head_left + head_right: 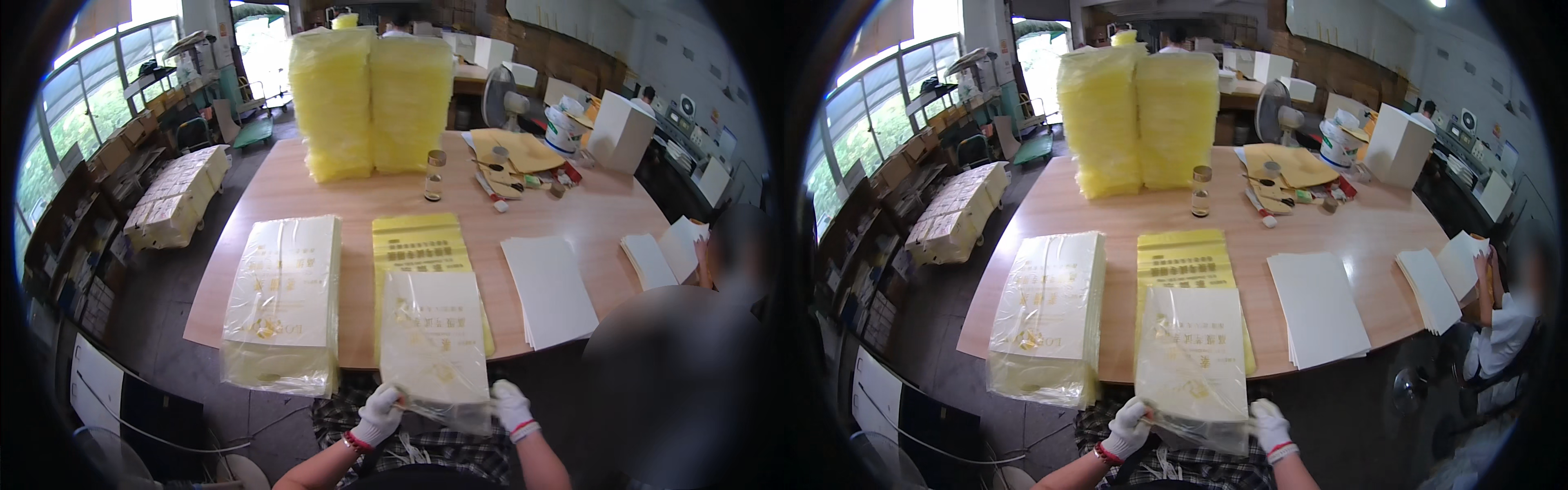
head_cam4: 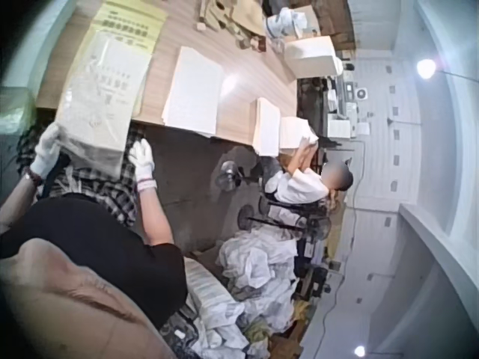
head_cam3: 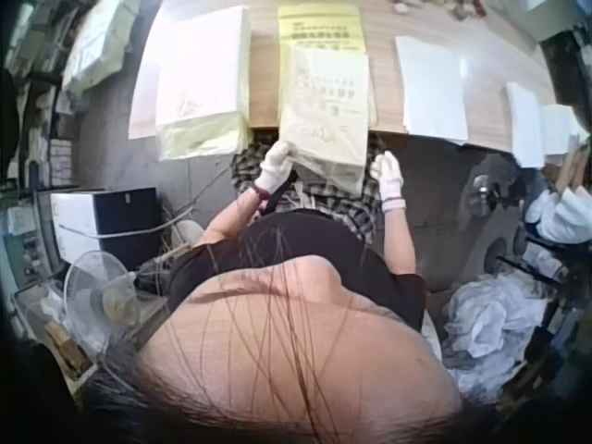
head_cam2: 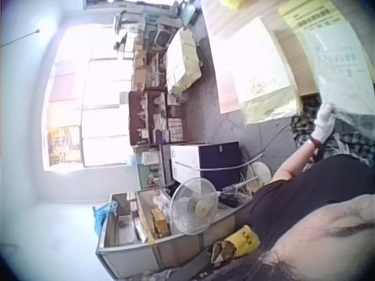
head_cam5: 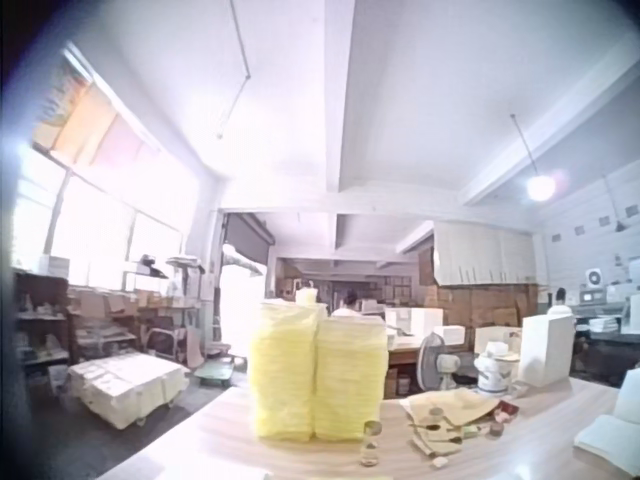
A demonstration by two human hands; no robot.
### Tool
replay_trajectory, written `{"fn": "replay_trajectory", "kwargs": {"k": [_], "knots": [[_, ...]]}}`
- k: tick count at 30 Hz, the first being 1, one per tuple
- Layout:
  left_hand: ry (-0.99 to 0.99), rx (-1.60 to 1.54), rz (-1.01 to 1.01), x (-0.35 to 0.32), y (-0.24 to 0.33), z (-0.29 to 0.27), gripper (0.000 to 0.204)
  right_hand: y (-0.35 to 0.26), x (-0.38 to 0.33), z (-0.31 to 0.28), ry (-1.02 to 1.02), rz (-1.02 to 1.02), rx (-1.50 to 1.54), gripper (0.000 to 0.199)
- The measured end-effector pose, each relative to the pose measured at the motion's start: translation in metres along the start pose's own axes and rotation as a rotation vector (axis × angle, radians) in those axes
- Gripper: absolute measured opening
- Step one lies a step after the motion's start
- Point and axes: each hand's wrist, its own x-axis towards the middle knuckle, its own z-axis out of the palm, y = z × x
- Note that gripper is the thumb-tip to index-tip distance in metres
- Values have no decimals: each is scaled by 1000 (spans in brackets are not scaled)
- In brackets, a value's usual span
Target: The person repeatedly picks up white books from a stack, places them into yellow plastic bags, and sets the filled bags on the table. The process is continuous and repetitive throughout the clip.
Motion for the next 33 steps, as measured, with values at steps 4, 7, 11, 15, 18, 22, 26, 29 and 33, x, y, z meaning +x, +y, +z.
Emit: {"fn": "replay_trajectory", "kwargs": {"k": [4, 7, 11, 15, 18, 22, 26, 29, 33], "knots": [[126, 53, 310, 27, 59, -55, 11, 12, 3, 92, -352, -169, -10, 33], [606, 134, 378, 25, 53, -97, 16, -3, 14, 167, -471, -691, -369, 35], [981, -103, 170, 31, -30, -184, 10, 40, 22, 270, -970, -1041, -576, 41], [939, -432, -184, 19, -104, -248, 13, 62, -16, 319, -933, 252, -217, 23], [1086, -476, -356, -32, -149, -251, 18, 72, -21, 300, -872, 93, -404, 35], [1000, -483, -708, -132, -262, -205, 11, 73, -17, 226, -873, 256, -365, 41], [308, 375, -479, -122, -209, -73, 3, 87, 1, 141, -659, 375, -472, 35], [-62, 86, -97, -29, -100, -24, 14, 74, 11, 84, -560, 338, -395, 37], [-78, 310, 36, 71, -47, 47, 19, 55, 8, 52, -336, 247, -367, 40]]}}
